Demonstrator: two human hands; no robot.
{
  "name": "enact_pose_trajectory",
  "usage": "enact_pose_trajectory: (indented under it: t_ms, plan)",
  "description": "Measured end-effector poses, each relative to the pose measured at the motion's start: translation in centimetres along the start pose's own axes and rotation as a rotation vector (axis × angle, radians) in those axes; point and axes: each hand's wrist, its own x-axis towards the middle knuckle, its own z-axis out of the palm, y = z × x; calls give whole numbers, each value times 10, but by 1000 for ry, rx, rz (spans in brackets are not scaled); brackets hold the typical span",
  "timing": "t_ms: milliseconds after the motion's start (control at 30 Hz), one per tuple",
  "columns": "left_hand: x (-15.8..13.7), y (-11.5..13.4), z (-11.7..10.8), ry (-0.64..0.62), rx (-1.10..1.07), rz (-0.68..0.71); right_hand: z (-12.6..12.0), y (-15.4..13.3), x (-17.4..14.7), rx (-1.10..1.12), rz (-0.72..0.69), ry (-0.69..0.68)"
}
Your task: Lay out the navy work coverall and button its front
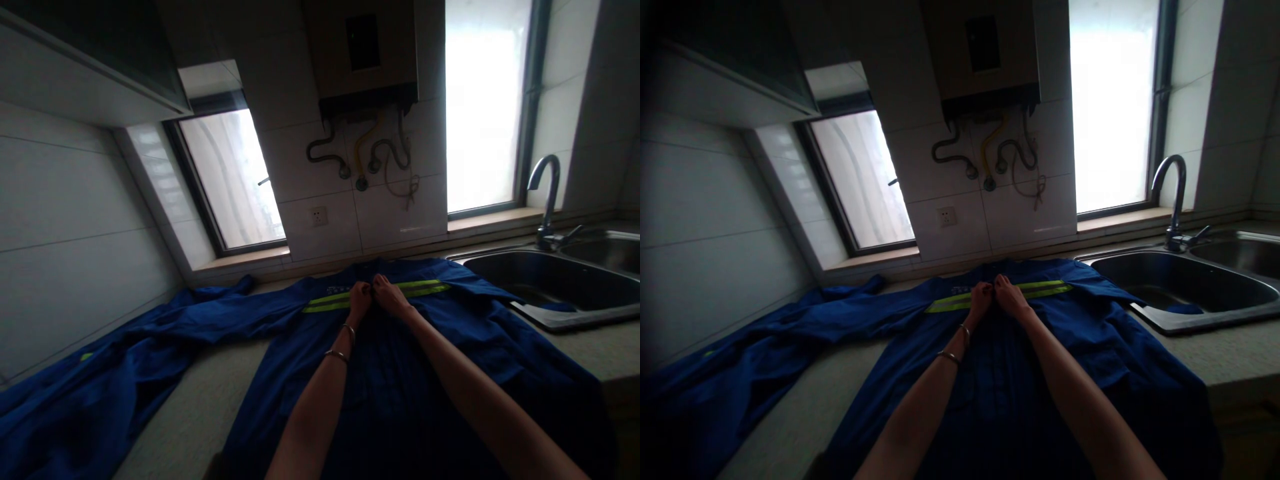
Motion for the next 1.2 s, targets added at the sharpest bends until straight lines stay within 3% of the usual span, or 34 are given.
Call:
enact_pose_trajectory:
  t_ms: [200, 367, 533, 767, 1033, 1200]
  plan:
    - [2, 2, -1, 70, -50, 74, 2, -4, -3, -34, 160, 100]
    - [4, 6, -1, 87, -14, 81, 5, -5, 0, -76, 155, 170]
    - [7, 8, -7, -48, 54, 6, 6, -5, 3, -101, 122, 145]
    - [14, 3, -16, -204, 82, 18, 5, -6, 1, -101, 2, 89]
    - [9, -3, -9, -143, 16, -1, 4, -5, 2, -39, -20, 72]
    - [9, 2, -8, -66, -64, 24, 6, 3, -1, 80, 148, 100]
